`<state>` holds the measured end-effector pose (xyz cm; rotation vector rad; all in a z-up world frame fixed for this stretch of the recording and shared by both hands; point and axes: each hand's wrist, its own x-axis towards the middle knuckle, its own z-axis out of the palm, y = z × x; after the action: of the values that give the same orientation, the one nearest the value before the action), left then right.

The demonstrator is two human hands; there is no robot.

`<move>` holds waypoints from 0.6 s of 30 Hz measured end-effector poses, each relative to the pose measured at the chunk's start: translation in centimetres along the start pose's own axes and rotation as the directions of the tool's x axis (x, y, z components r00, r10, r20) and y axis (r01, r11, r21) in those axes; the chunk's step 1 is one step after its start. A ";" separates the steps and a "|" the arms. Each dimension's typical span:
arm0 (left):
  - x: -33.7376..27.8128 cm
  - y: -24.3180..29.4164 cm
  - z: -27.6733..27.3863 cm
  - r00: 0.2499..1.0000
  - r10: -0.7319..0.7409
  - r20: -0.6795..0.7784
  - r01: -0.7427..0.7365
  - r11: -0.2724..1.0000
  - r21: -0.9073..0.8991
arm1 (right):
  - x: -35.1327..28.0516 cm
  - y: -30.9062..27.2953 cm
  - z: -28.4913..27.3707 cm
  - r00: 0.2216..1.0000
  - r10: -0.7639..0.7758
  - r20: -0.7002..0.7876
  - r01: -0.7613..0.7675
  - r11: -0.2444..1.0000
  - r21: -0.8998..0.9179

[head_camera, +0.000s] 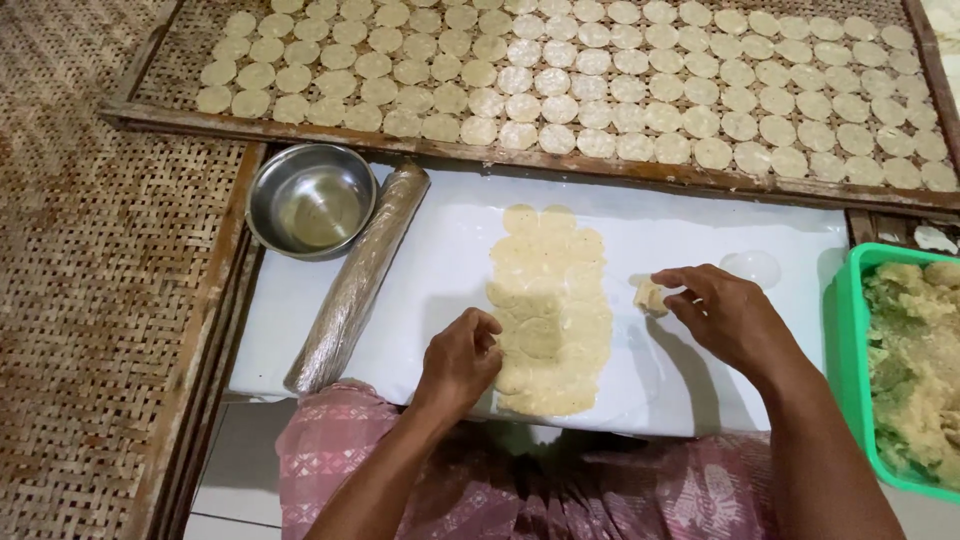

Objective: Arranging small discs of dough onto a bamboo drying tray for snack preparation.

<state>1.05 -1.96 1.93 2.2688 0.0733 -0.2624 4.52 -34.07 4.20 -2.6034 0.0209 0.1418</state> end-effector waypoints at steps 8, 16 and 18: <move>0.8 -0.8 0.1 0.998 -0.038 0.044 0.043 0.990 -0.138 | -0.8 -5.0 5.4 0.916 -0.399 0.045 0.341 0.833 0.435; 1.1 0.5 0.2 0.994 -0.093 0.057 0.104 0.968 -0.227 | -1.2 -10.5 9.3 0.835 -0.540 0.102 0.426 0.754 0.500; 1.4 0.2 0.3 0.995 -0.078 0.057 0.092 0.949 -0.303 | -0.7 -10.0 10.5 0.828 -0.561 -0.009 0.510 0.746 0.429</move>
<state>2.40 -2.37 1.54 1.9533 0.1768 -0.3233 3.26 -20.11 0.36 -2.0659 -0.6735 0.0727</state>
